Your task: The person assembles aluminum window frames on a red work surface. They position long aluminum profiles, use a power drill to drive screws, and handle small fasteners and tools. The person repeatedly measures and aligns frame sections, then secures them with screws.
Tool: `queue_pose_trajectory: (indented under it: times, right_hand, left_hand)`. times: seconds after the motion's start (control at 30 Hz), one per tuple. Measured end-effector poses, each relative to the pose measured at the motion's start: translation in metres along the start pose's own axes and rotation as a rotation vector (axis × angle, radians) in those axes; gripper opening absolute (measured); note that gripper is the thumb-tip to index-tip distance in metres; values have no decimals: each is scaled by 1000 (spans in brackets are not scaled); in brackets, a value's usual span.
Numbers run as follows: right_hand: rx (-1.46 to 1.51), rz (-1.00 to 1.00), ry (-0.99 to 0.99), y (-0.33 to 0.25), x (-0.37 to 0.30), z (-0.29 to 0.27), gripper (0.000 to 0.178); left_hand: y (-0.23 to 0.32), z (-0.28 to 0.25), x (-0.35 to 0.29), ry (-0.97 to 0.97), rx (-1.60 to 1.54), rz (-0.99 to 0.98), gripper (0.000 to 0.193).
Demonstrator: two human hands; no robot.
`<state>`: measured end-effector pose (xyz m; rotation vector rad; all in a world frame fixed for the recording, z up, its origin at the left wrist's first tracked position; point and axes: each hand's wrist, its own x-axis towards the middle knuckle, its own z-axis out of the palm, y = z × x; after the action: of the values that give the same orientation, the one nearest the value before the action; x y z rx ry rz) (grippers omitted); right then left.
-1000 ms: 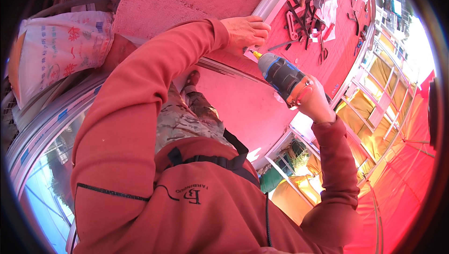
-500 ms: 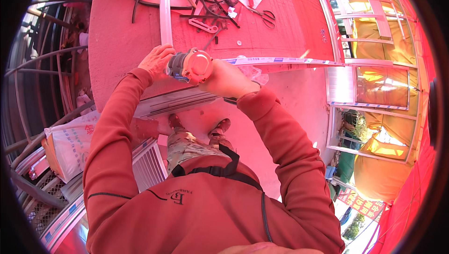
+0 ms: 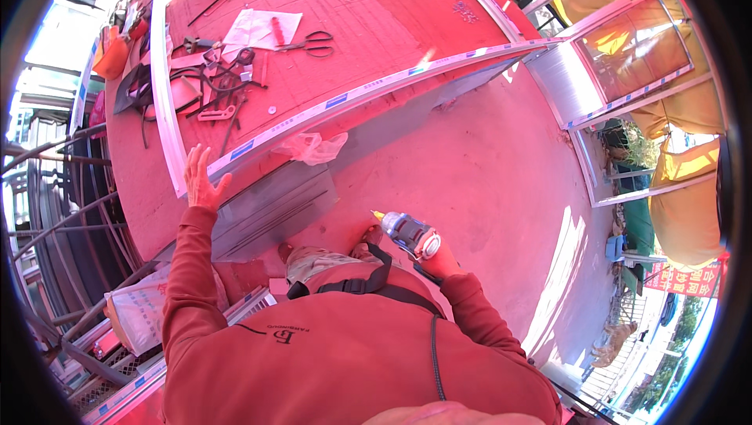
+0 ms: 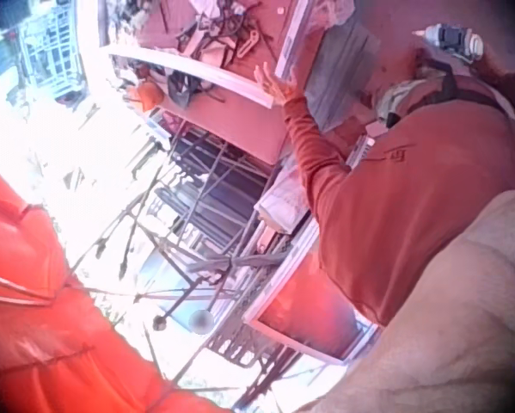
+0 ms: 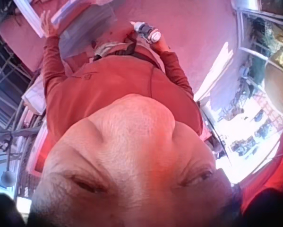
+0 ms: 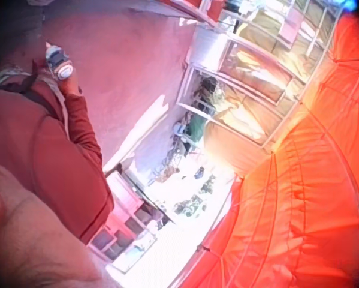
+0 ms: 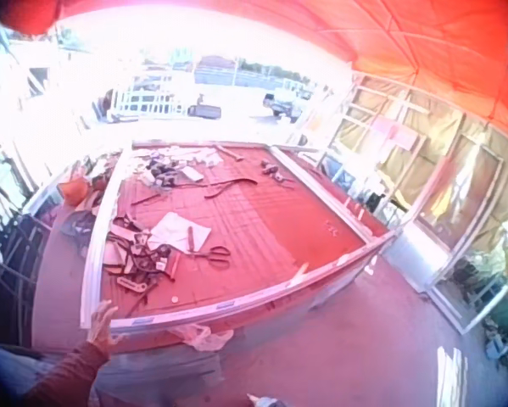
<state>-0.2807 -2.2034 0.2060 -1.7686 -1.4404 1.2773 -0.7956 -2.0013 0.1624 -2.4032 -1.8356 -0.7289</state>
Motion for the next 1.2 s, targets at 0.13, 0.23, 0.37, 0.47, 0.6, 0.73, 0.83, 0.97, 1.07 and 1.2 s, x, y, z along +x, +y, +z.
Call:
queue_pose_trajectory:
  times: [0.13, 0.23, 0.37, 0.47, 0.6, 0.73, 0.83, 0.97, 1.07, 1.2]
  right_hand:
    - [-56, 157, 240, 83, -53, -60, 37]
    - [112, 337, 417, 143, -79, -84, 37]
    - [238, 463, 512, 154, -77, -109, 31]
    - [223, 371, 691, 196, -68, -111, 37]
    - [243, 458, 713, 172, -23, -161, 41]
    - [132, 422, 787, 230, 6, -192, 39]
    - [87, 441, 645, 237, 34, -234, 41]
    - [163, 357, 749, 274, 72, -284, 36]
    - [77, 339, 692, 306, 104, -339, 31]
    - [194, 429, 582, 260, 178, -444, 30]
  left_hand:
    - [131, 89, 30, 23, -255, -44, 65]
    - [224, 147, 72, -39, -439, 46, 53]
    - [314, 198, 154, -135, -583, 124, 42]
    - [366, 243, 231, -168, -644, 124, 38]
    - [418, 317, 324, -202, -718, 33, 38]
    - [468, 373, 390, -347, -871, -152, 40]
    - [480, 417, 424, -426, -882, -251, 39]
    - [515, 454, 463, -462, -764, -258, 36]
    - [537, 487, 489, -442, -687, -265, 34]
    - [547, 534, 517, -410, -597, -329, 32]
